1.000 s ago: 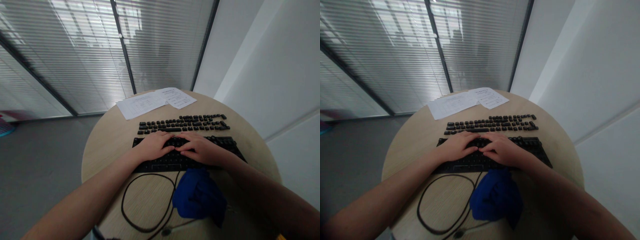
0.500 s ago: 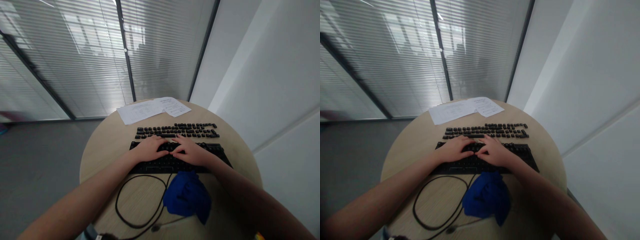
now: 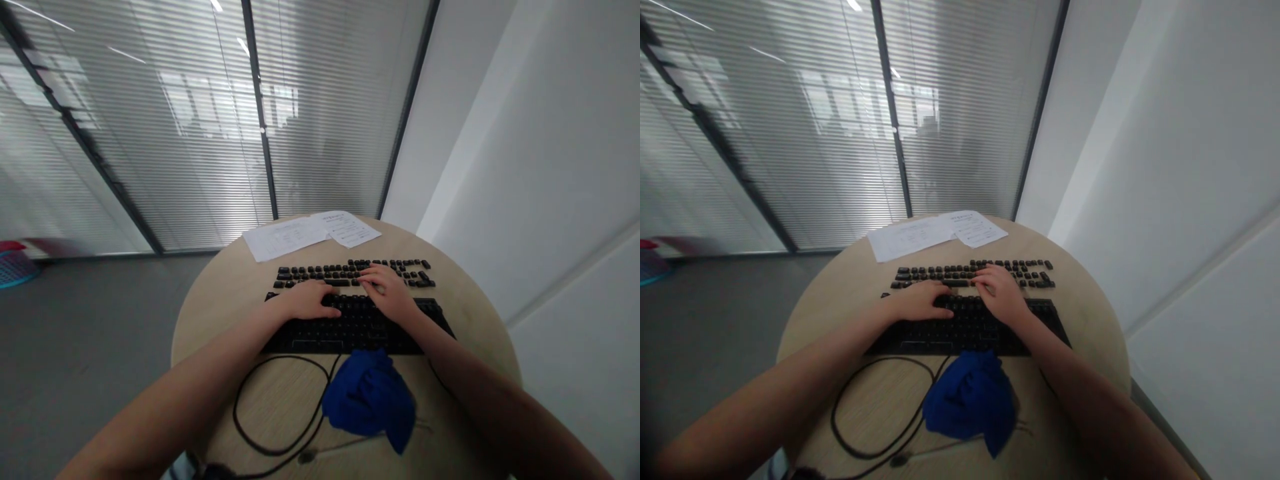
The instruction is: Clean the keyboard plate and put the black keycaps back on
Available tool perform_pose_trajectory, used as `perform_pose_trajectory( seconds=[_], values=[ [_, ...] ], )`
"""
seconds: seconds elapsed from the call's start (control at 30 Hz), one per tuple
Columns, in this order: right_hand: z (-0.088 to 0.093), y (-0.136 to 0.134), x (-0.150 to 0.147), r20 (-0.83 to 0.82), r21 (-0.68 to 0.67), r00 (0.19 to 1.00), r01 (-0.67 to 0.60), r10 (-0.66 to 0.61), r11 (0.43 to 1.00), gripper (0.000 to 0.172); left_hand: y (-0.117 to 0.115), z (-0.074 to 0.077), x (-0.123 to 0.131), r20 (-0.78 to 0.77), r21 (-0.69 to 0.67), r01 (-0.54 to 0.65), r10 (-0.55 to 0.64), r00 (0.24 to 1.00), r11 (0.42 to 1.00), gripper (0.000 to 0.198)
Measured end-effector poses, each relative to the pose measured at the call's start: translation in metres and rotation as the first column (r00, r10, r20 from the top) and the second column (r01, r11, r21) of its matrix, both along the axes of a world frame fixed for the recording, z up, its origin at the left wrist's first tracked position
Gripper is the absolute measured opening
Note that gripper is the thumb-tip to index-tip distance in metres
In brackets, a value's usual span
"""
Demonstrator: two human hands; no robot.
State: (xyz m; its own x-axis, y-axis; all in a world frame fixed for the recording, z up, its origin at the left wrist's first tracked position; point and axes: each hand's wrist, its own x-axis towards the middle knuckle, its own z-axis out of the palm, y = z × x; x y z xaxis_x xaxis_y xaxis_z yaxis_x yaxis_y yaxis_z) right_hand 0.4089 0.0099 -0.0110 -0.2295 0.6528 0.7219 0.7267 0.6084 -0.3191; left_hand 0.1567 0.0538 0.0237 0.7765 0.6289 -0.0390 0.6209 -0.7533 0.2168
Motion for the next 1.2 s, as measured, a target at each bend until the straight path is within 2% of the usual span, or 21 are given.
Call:
perform_pose_trajectory(
  seconds=[0.13, 0.33, 0.5, 0.6, 0.77, 0.9, 1.2],
  values=[
    [0.001, 0.0, 0.004, 0.062, 0.025, 0.997, 0.045, -0.047, 0.999, 0.022, -0.003, -0.007, -0.002, 0.062, 0.056, 0.012, -0.016, 0.998, 0.998, 0.057],
    [0.014, 0.006, 0.01, 0.292, 0.0, 0.943, 0.166, -0.159, 0.986, 0.021, -0.007, -0.015, -0.004, 0.109, 0.134, 0.011, -0.026, 0.994, 0.991, 0.059],
    [0.034, 0.05, 0.015, 0.421, -0.115, 0.899, 0.19, -0.125, 0.975, 0.021, -0.006, -0.017, -0.003, 0.129, 0.13, -0.005, -0.012, 0.992, 0.991, 0.057],
    [0.041, 0.087, 0.017, 0.474, -0.243, 0.874, 0.251, -0.111, 0.937, 0.019, -0.006, -0.017, -0.003, 0.133, 0.12, -0.024, 0.008, 0.991, 0.993, 0.055],
    [0.038, 0.131, 0.016, 0.52, -0.424, 0.85, 0.344, -0.086, 0.838, 0.017, -0.006, -0.019, -0.004, 0.144, 0.102, -0.042, 0.027, 0.989, 0.994, 0.051],
    [0.034, 0.145, 0.015, 0.536, -0.461, 0.844, 0.324, -0.031, 0.827, 0.014, -0.006, -0.02, -0.003, 0.17, 0.096, -0.03, 0.014, 0.985, 0.995, 0.053],
    [0.03, 0.152, 0.004, 0.502, -0.506, 0.865, 0.285, 0.01, 0.814, 0.013, -0.007, -0.02, -0.001, 0.169, 0.103, -0.042, 0.024, 0.985, 0.994, 0.053]
  ],
)
